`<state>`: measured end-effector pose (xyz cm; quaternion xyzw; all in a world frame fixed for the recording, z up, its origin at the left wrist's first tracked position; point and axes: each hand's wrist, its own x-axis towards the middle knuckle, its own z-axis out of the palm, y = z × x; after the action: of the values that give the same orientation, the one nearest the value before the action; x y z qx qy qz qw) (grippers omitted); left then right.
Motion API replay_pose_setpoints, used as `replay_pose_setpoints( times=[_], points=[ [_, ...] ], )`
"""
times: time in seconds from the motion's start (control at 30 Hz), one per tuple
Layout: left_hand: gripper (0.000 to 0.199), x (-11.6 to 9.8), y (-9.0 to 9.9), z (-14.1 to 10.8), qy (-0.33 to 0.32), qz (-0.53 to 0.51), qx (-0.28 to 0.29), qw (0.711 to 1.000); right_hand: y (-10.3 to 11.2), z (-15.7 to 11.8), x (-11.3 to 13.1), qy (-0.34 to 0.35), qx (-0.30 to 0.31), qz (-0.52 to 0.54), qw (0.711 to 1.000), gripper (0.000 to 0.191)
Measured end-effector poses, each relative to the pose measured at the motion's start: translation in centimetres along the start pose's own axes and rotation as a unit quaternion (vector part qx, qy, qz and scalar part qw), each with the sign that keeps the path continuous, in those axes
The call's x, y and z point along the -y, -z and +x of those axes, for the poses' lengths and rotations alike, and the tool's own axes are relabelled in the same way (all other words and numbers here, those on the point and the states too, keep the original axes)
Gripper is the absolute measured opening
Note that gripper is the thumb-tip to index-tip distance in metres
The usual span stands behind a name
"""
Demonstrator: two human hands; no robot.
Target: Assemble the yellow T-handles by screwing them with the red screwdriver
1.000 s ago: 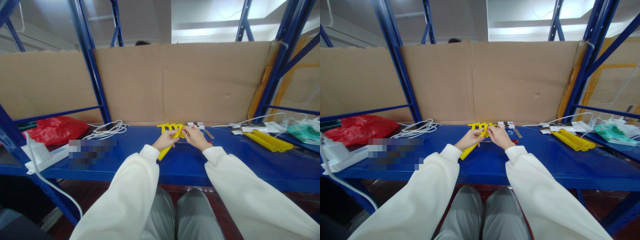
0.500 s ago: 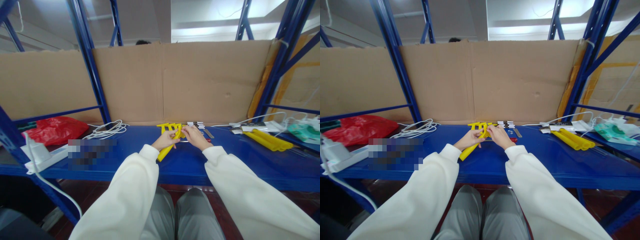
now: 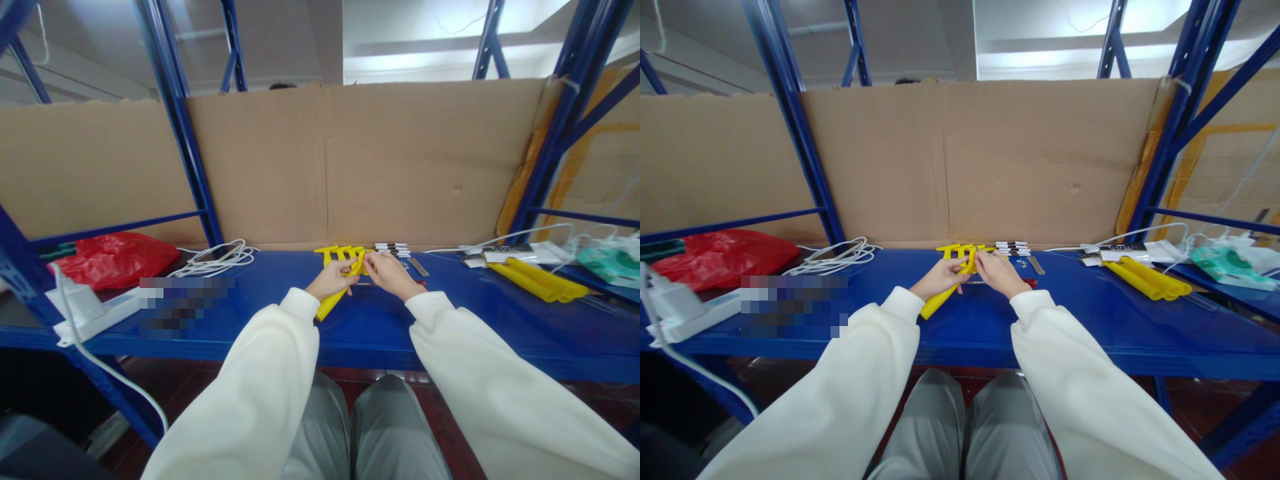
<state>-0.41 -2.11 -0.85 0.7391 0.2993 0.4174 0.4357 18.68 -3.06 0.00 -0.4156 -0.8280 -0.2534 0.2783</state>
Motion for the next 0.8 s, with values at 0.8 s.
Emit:
replay_pose_setpoints(
  times=[0.8],
  points=[
    [0.061, -1.2, 0.6, 0.1, 0.043, -0.029, -0.126, 0.991, 0.8, -1.3, -6.2, -0.344, 0.054, 0.053, 0.936, 0.016]
  ],
)
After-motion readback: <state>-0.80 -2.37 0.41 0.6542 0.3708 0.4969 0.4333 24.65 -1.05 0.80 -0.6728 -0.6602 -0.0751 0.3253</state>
